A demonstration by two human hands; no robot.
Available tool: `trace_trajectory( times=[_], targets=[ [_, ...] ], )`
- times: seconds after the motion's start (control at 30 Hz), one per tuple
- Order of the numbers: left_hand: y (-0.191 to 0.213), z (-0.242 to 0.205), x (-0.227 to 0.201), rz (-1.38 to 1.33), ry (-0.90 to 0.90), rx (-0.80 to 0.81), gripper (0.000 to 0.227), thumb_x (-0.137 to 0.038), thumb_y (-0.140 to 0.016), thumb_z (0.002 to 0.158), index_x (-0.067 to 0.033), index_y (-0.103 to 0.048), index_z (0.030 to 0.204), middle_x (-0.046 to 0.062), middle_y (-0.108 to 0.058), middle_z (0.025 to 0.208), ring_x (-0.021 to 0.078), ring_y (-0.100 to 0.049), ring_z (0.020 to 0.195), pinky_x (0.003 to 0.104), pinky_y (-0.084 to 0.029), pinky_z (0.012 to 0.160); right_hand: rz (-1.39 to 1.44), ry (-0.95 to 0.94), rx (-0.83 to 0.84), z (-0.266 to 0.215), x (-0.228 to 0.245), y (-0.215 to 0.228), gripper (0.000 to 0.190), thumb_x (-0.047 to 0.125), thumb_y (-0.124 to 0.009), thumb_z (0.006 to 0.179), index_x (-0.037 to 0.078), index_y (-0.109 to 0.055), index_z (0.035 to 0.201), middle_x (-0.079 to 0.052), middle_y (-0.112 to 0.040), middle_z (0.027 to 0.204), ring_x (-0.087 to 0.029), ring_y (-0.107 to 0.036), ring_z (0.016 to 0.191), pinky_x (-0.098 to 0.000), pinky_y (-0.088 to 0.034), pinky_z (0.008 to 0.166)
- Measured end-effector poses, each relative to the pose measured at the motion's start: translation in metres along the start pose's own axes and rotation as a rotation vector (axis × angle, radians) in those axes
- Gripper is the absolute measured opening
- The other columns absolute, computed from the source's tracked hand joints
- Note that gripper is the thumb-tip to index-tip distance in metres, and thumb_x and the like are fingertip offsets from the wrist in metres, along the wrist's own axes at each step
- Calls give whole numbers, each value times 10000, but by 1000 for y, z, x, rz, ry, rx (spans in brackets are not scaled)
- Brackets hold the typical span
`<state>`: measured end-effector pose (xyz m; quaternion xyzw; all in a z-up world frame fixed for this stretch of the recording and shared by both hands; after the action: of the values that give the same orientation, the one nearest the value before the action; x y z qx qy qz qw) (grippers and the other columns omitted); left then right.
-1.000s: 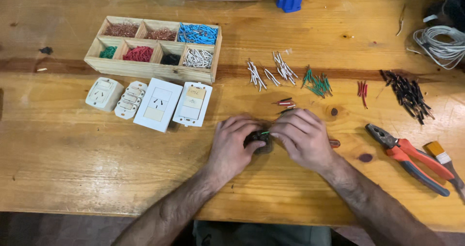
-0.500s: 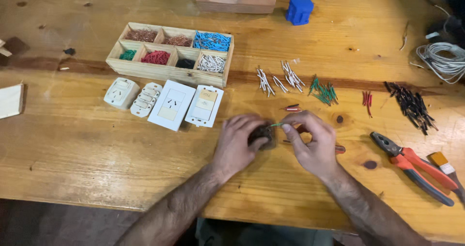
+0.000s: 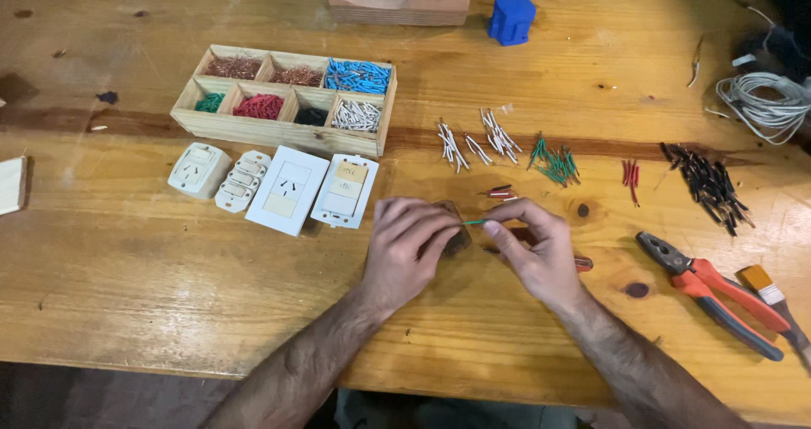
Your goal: The person uses a screwdriver to connect red and green wires to terminals on a white electrical switch and a small black junction box. They then organize the remaining wires on the table and arrange the components.
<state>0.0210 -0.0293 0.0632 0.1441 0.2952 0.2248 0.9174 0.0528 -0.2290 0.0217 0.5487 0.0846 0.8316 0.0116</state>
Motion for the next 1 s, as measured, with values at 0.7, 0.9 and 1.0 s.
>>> trace_trajectory(
  times=[0.7,0.9,1.0],
  targets=[
    [-8,-5,-4,-56,-30,76,79,-201,-760,931,-137,-753,977,11,-767,962,237,-706,933,387,-469,881,-440,432,171,-1,42,27,54,48,-792,800,82,-750,801,-89,-732,696,-328,-712,609,-415,-573,516],
    [-4,-11,2,-65,3,101,73,-198,-739,942,-147,-759,990,9,-761,968,260,-701,940,406,-474,874,-647,22,-165,17,-7,92,84,101,-861,837,109,-793,886,-61,-660,599,-185,-594,502,-288,-477,477],
    [-9,-16,1,-58,-11,109,58,-207,-745,941,-152,-763,948,-1,-758,940,242,-710,934,394,-474,873,-749,-25,-252,34,-51,124,112,123,-891,848,109,-800,913,-42,-630,603,-160,-553,494,-287,-440,457]
  ],
)
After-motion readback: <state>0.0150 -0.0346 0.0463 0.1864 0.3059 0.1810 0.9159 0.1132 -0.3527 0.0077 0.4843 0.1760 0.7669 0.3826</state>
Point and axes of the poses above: each hand's wrist, its own z-axis towards the middle knuckle, its own y-axis out of the back of the hand, x = y × z, the point moved 4 cm from there along z, towards the middle knuckle
